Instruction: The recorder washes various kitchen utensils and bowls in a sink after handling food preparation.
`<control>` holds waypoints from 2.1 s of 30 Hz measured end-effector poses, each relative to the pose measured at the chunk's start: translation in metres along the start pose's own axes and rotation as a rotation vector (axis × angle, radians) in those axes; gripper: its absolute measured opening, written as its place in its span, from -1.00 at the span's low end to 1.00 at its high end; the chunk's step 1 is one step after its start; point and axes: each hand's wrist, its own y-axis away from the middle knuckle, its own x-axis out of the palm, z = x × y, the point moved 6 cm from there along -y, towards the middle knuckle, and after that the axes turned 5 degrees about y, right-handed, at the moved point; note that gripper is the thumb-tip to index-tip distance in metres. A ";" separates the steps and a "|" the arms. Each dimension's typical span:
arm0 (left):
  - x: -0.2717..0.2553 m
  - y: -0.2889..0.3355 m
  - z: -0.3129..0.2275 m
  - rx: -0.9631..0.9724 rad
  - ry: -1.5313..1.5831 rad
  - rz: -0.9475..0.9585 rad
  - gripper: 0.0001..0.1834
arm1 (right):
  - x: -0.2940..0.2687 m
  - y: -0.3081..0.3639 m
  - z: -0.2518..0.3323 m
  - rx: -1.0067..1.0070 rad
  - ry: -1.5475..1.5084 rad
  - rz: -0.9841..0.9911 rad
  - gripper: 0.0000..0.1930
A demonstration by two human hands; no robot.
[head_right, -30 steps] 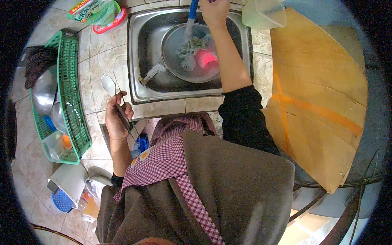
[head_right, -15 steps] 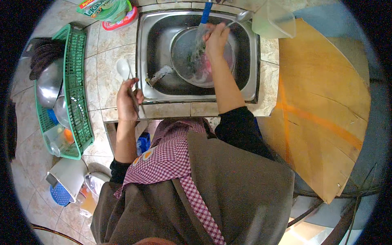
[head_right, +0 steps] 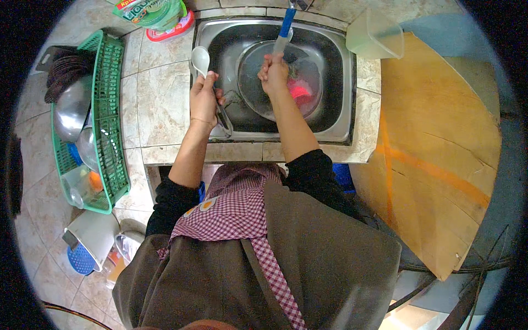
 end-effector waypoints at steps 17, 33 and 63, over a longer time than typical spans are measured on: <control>0.042 -0.007 0.017 0.059 -0.063 -0.044 -0.79 | -0.008 0.006 0.005 0.069 0.198 0.068 -0.77; 0.043 -0.026 0.040 0.096 -0.145 -0.105 -0.78 | 0.029 0.021 0.015 -0.034 -0.115 0.205 -0.87; 0.035 -0.005 0.029 0.181 -0.233 -0.043 -0.77 | 0.050 0.040 0.019 0.100 0.047 0.352 -0.68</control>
